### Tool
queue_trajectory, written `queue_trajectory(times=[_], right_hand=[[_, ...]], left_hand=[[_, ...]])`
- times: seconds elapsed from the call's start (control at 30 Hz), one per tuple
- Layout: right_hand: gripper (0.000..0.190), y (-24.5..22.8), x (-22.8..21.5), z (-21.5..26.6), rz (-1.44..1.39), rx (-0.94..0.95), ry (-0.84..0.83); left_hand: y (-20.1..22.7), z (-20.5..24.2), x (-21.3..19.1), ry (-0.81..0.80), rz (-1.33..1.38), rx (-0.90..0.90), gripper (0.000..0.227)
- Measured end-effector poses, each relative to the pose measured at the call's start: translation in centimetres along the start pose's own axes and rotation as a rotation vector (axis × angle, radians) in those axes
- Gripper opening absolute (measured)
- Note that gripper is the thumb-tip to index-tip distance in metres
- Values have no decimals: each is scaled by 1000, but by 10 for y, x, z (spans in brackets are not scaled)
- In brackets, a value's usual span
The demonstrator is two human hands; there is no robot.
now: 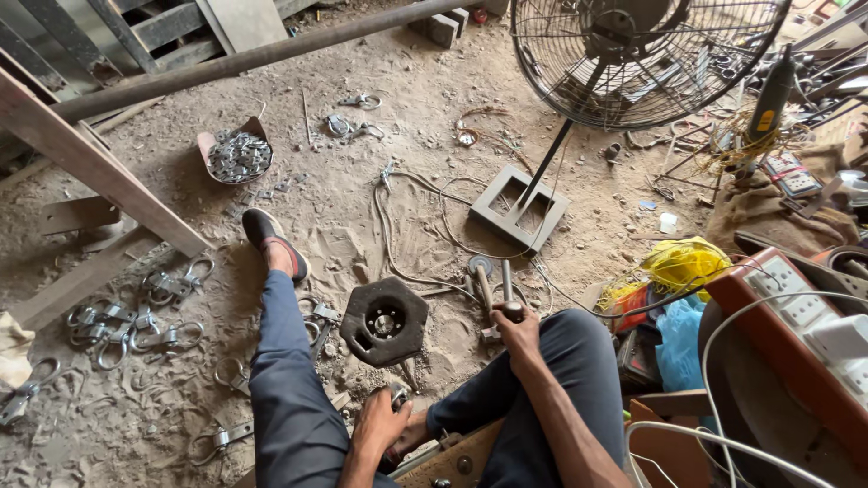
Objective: The person sits on the floor and repeatedly hammers metal parts placed on a small anvil. They pick up individual metal pieces from a pile, position them on the anvil, and strike them with a hammer before discarding them.
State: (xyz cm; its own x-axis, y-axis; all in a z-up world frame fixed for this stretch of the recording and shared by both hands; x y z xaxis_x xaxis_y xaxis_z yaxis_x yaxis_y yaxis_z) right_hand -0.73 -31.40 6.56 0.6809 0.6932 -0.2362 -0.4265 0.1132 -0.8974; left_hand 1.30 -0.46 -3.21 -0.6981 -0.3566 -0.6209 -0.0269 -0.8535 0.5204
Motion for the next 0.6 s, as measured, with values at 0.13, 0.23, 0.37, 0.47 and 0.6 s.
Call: queue_trajectory(times=[0.13, 0.23, 0.37, 0.47, 0.6], right_hand=[[21, -2, 1, 4, 105, -90, -6], [26, -13, 0, 12, 252, -265, 57], [34, -61, -12, 51, 357, -385, 73], [54, -102, -19, 75, 449, -637, 147], [57, -153, -29, 79, 338, -900, 279]], left_hand=[[-5, -6, 7, 19, 49, 38, 62], [-15, -15, 16, 64, 68, 35, 60], [-22, -25, 25, 157, 56, 90, 57], [-26, -39, 20, 49, 63, 93, 60], [-21, -38, 13, 158, 87, 290, 70]])
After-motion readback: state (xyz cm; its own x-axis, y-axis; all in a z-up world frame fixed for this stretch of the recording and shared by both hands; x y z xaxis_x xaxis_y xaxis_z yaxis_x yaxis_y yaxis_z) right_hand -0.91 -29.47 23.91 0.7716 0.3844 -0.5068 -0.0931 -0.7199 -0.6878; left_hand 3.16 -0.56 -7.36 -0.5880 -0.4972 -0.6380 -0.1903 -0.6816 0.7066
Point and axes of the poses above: each hand's wrist, its own z-axis away from the middle knuckle, its own x-axis out of the palm, y = z × x, the point moved 1 cm from there along -z, towards the middle knuckle, and after that the axes turned 1 degree about -y, right-handed, at the moved point
